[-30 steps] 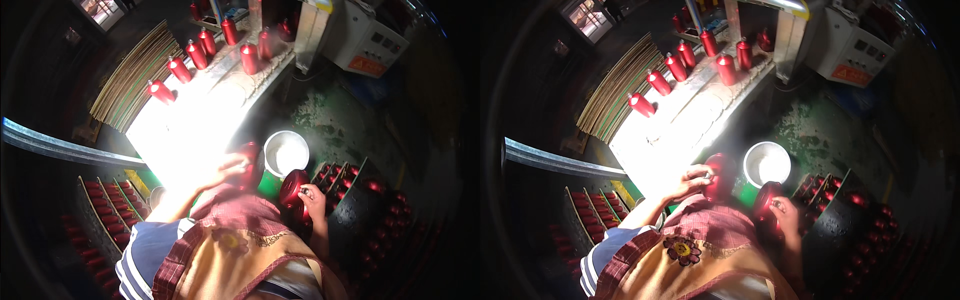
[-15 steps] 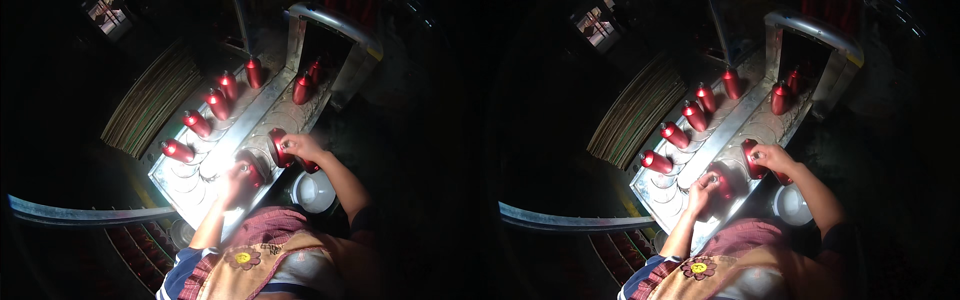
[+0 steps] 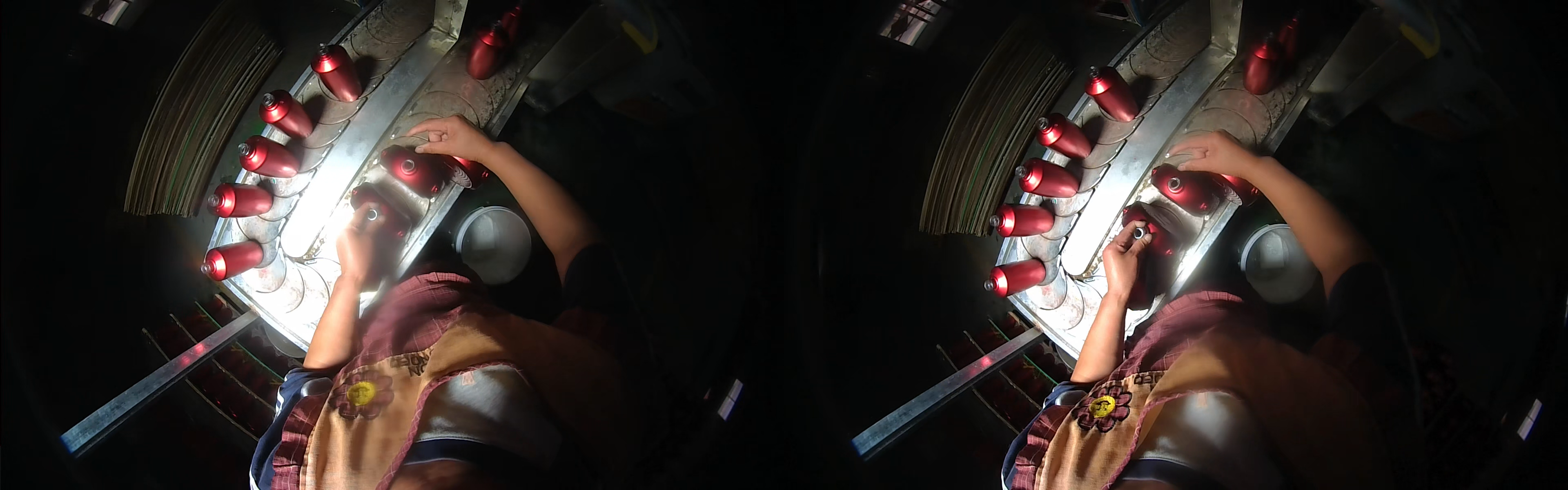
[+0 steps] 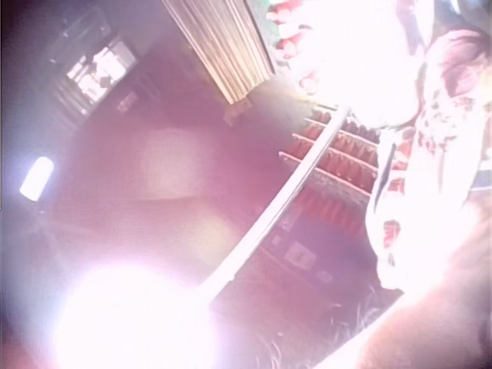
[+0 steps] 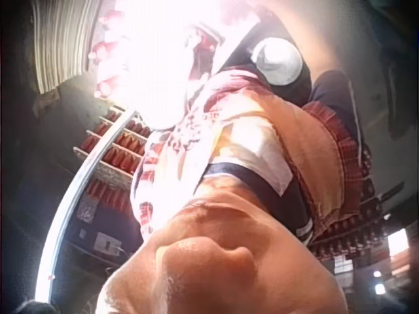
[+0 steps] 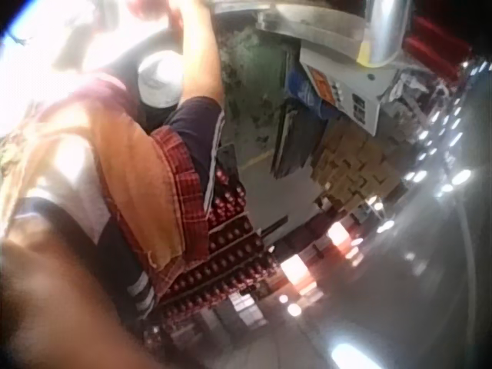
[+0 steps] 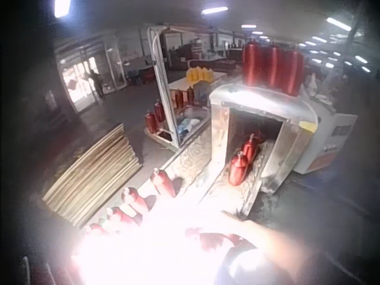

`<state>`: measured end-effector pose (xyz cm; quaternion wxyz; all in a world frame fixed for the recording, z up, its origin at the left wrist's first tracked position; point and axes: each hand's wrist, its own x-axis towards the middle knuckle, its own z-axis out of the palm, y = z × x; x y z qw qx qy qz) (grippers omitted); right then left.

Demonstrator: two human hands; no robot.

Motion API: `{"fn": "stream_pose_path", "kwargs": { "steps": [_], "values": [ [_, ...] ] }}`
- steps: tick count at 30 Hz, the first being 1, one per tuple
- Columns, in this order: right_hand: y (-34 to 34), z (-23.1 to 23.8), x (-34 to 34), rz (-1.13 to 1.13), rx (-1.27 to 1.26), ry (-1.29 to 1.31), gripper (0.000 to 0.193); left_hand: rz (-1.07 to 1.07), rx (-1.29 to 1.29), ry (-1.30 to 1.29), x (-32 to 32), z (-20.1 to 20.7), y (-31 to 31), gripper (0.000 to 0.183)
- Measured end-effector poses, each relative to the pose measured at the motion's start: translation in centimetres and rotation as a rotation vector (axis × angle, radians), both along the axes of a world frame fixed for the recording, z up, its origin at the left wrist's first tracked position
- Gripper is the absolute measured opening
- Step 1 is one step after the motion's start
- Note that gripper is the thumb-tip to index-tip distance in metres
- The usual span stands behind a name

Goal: The person repeatedly picks up red cylindrical cans from a conveyor belt and places them onto a nearby rack. The person handles the cans one at a time or in pairs, moving them from the belt to the rack.

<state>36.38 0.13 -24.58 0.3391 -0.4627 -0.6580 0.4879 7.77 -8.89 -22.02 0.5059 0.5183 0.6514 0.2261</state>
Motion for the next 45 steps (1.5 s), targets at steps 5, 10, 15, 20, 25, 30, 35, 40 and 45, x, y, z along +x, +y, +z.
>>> {"fn": "stream_pose_path", "kwargs": {
  "steps": [5,10,15,20,25,30,35,40,45],
  "values": [
    [7.4,-2.8,5.5,-0.139,0.088,0.082,0.026,-0.009,0.149,0.009,5.5,0.2,3.3,0.039],
    [12.3,-4.2,8.9,-0.219,0.030,0.207,0.034,0.260,0.334,-0.128,7.5,-0.1,4.0,0.035],
    [10.8,-5.9,12.5,-0.863,0.383,-0.567,0.079,0.349,0.443,-0.197,13.1,-3.5,8.4,0.030],
    [10.6,-8.0,16.5,-0.827,-0.125,-0.546,0.103,-0.057,0.636,0.096,14.5,-4.9,11.6,0.040],
    [14.1,-7.1,20.7,-0.943,-0.007,-0.591,0.095,-0.342,0.506,0.042,15.7,-5.1,14.1,0.035],
    [9.4,-4.8,22.7,-1.134,0.149,-0.371,0.081,-0.240,0.532,0.049,21.9,-4.8,17.7,0.028],
    [-7.5,-4.2,23.6,-1.246,0.033,-0.134,0.064,-0.276,0.404,-0.076,28.6,-5.1,21.8,0.035],
    [-31.2,0.3,19.1,-1.599,-0.171,-0.289,0.063,-0.275,0.878,-0.044,32.4,-3.2,22.2,0.044],
    [-51.6,8.7,9.3,-2.111,-0.477,-0.350,0.056,-0.473,0.292,-0.488,36.1,-1.7,10.1,0.031]
  ]
}}
